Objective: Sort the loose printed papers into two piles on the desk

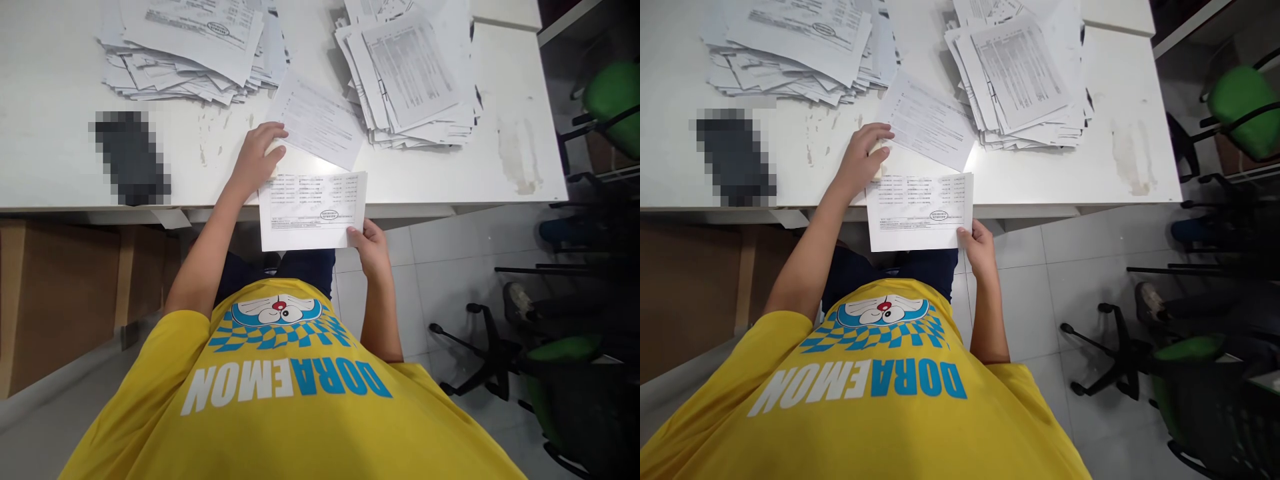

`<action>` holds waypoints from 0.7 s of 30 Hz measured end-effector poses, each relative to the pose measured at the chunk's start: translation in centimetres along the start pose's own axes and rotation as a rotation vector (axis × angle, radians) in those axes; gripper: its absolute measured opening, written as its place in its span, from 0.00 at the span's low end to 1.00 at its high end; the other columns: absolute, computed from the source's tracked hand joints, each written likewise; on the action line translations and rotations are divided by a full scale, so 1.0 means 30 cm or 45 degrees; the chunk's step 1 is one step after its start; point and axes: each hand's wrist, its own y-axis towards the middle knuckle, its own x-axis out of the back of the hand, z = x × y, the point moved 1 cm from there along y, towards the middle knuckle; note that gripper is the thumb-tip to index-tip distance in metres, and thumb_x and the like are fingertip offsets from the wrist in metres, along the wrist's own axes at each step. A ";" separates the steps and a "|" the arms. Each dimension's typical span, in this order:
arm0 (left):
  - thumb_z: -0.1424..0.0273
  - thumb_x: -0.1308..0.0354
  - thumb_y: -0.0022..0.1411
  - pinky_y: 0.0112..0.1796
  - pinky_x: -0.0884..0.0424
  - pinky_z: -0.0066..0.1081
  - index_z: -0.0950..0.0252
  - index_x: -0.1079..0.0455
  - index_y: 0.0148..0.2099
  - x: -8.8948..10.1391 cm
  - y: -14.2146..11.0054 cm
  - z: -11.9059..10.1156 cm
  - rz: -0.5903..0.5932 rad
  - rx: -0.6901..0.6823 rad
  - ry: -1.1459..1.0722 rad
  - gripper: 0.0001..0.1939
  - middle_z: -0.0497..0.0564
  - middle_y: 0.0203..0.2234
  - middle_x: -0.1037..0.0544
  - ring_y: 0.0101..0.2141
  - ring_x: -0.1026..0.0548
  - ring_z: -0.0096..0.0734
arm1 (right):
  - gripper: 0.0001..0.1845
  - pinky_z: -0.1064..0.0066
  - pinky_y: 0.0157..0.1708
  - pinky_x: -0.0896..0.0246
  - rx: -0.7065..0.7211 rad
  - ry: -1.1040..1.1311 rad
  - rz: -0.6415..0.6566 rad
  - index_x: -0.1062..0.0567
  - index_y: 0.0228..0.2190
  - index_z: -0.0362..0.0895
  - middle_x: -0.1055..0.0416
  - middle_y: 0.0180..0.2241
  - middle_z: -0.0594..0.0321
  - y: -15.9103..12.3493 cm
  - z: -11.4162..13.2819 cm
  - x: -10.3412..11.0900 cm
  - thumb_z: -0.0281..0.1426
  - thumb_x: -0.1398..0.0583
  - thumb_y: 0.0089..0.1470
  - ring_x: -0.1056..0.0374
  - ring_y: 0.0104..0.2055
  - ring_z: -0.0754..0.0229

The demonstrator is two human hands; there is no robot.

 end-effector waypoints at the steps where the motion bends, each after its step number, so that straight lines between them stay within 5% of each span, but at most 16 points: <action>1: 0.58 0.47 0.66 0.66 0.45 0.46 0.51 0.30 0.54 0.001 0.000 -0.001 0.001 -0.001 -0.002 0.15 0.49 0.59 0.30 0.64 0.38 0.45 | 0.20 0.52 0.53 0.32 0.000 -0.001 -0.003 0.22 0.44 0.46 0.21 0.46 0.57 0.000 -0.001 0.000 0.42 0.36 0.51 0.27 0.52 0.47; 16: 0.68 0.47 0.63 0.65 0.43 0.47 0.51 0.30 0.51 0.019 -0.010 -0.041 0.017 0.048 -0.036 0.15 0.47 0.59 0.29 0.63 0.38 0.44 | 0.20 0.54 0.50 0.30 0.029 -0.019 -0.016 0.21 0.44 0.46 0.20 0.45 0.57 -0.004 -0.011 0.003 0.43 0.36 0.52 0.26 0.48 0.49; 21: 0.72 0.46 0.59 0.65 0.42 0.48 0.52 0.31 0.51 0.024 -0.010 -0.048 0.009 0.053 -0.025 0.18 0.48 0.57 0.29 0.62 0.37 0.46 | 0.18 0.56 0.50 0.29 0.199 -0.005 -0.213 0.21 0.41 0.46 0.21 0.44 0.58 0.031 0.026 0.095 0.42 0.35 0.51 0.26 0.48 0.50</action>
